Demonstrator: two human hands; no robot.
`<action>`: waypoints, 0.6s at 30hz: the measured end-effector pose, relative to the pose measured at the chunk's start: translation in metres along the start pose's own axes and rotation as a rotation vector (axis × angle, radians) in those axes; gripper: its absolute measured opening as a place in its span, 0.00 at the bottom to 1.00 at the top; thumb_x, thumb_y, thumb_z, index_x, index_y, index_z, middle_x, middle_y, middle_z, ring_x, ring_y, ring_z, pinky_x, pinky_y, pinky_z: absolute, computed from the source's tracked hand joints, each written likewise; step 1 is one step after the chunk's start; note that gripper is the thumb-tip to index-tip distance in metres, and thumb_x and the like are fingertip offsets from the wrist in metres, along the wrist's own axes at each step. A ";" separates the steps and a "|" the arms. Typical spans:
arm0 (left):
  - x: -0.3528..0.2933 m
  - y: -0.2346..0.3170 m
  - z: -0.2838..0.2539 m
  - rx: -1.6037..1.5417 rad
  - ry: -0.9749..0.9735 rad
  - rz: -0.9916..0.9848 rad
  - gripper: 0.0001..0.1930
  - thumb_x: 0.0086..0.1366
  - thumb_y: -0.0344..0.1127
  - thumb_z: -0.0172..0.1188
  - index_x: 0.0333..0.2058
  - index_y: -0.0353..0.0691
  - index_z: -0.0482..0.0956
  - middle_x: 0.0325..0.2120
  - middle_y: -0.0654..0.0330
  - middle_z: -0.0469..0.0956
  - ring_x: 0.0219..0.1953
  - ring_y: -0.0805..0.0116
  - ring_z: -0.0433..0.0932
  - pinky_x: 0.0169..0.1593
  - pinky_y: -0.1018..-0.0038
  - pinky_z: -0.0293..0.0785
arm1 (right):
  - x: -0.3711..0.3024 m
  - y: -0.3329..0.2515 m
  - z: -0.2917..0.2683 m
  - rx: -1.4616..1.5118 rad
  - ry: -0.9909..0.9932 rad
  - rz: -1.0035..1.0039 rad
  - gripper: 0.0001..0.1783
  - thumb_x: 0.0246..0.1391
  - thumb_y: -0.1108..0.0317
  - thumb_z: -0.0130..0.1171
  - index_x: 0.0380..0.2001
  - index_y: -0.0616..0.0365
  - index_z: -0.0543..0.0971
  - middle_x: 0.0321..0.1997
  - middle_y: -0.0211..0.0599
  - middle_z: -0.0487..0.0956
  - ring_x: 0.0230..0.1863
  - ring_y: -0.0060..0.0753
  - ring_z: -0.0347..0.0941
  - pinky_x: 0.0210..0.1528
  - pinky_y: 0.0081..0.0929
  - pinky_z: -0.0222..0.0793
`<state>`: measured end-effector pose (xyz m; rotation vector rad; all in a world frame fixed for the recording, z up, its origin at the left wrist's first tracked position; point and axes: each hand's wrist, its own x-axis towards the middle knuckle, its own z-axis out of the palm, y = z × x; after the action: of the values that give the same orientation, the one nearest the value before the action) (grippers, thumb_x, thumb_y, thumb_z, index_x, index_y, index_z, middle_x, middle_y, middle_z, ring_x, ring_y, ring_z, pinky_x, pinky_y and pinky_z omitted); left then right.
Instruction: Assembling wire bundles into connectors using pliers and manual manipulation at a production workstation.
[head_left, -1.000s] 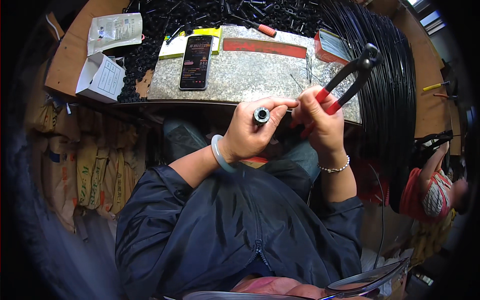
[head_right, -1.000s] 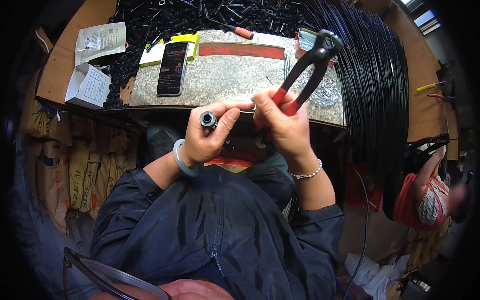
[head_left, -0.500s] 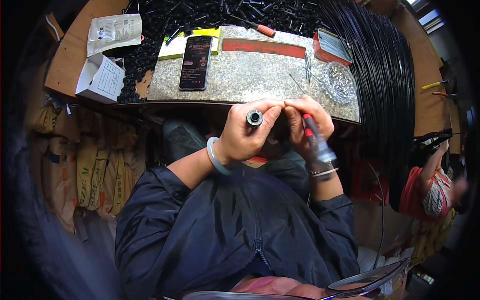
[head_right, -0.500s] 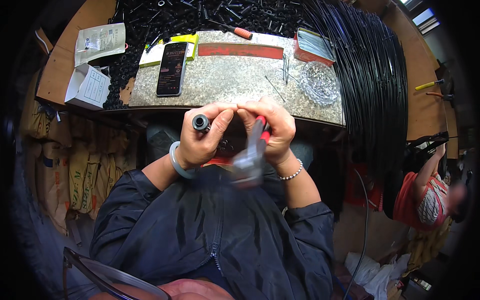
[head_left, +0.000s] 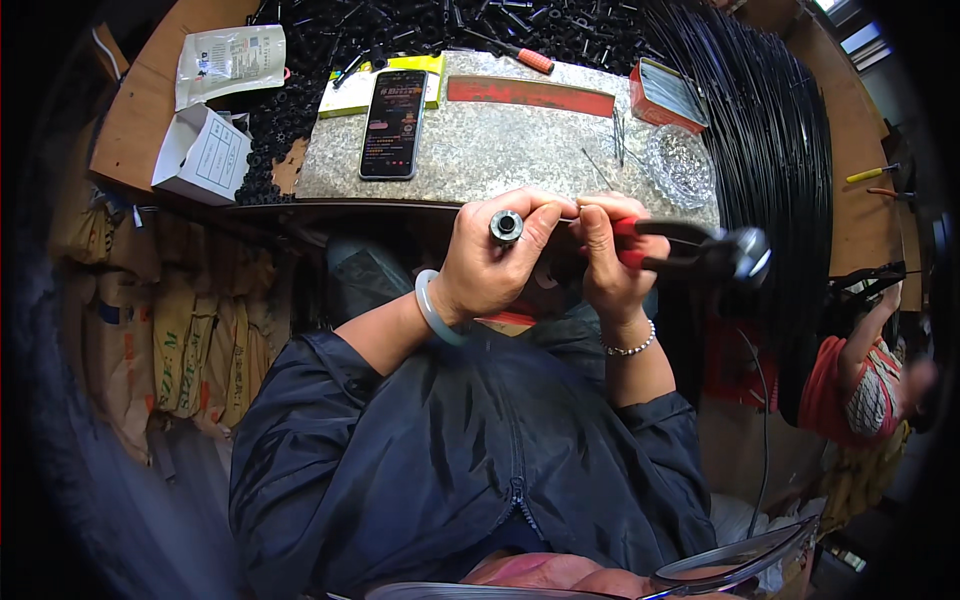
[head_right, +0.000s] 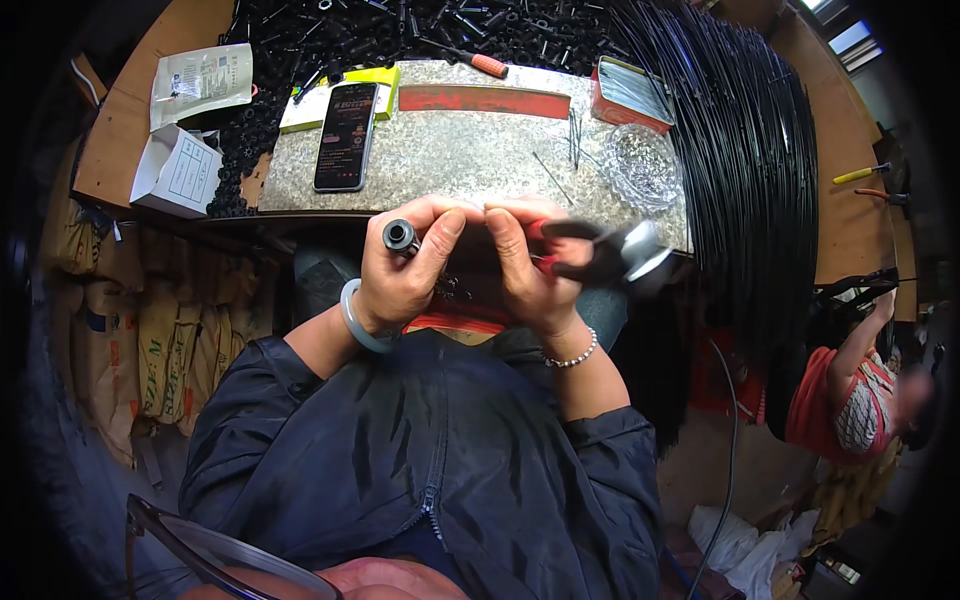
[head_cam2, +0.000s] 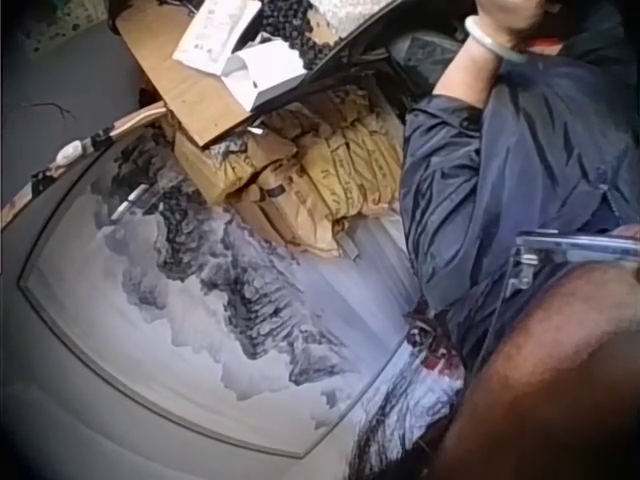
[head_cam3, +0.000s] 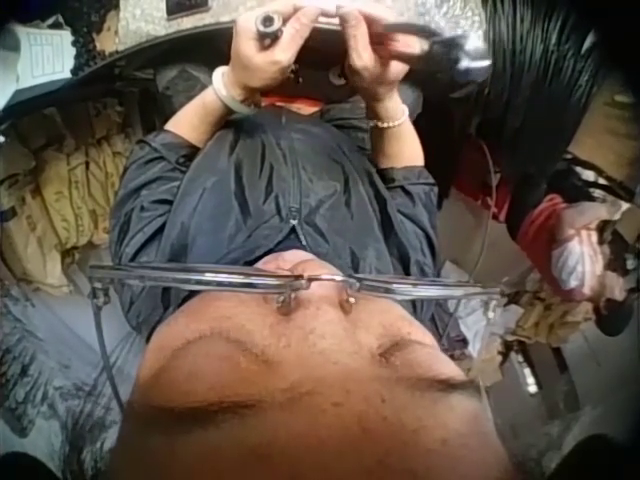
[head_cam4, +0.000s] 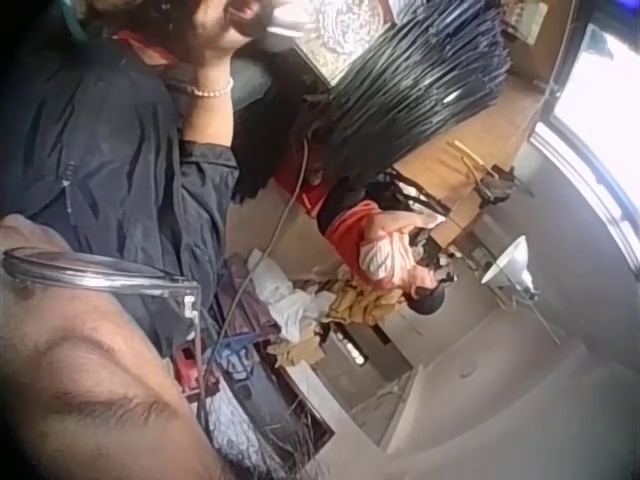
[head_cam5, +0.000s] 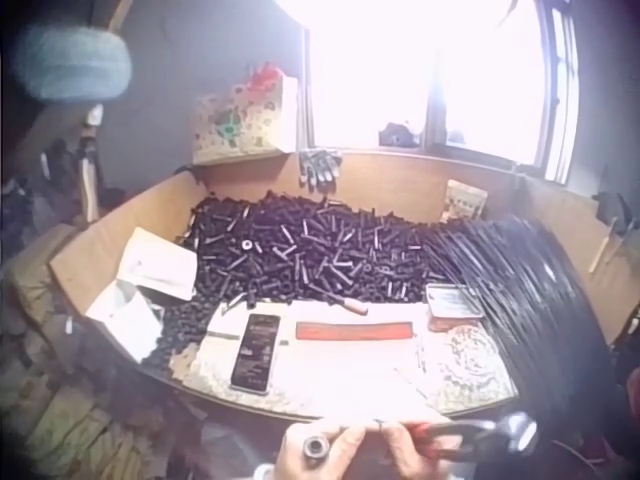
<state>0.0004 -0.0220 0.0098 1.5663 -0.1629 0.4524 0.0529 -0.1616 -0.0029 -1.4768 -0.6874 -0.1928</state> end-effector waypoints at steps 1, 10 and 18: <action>0.000 0.001 0.000 0.002 0.001 0.000 0.07 0.64 0.28 0.53 0.34 0.30 0.78 0.26 0.55 0.80 0.29 0.73 0.78 0.35 0.77 0.73 | 0.008 0.001 -0.004 -0.228 0.009 -0.237 0.04 0.55 0.74 0.58 0.31 0.64 0.77 0.26 0.36 0.76 0.24 0.25 0.70 0.25 0.19 0.64; 0.000 0.007 -0.003 0.069 -0.001 0.015 0.07 0.63 0.27 0.54 0.33 0.29 0.79 0.26 0.53 0.80 0.28 0.71 0.79 0.34 0.78 0.73 | 0.021 -0.004 -0.012 -0.303 -0.109 -0.400 0.11 0.37 0.76 0.68 0.29 0.61 0.79 0.20 0.35 0.75 0.19 0.32 0.69 0.21 0.26 0.62; -0.002 0.002 -0.001 0.029 -0.015 -0.029 0.07 0.63 0.28 0.53 0.34 0.30 0.79 0.26 0.53 0.79 0.28 0.73 0.78 0.33 0.77 0.73 | 0.023 -0.008 -0.006 -0.316 -0.077 -0.503 0.11 0.38 0.70 0.69 0.27 0.58 0.78 0.21 0.34 0.75 0.20 0.32 0.70 0.21 0.26 0.63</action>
<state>-0.0027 -0.0215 0.0106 1.5991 -0.1455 0.4219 0.0683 -0.1614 0.0165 -1.5905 -1.1246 -0.6579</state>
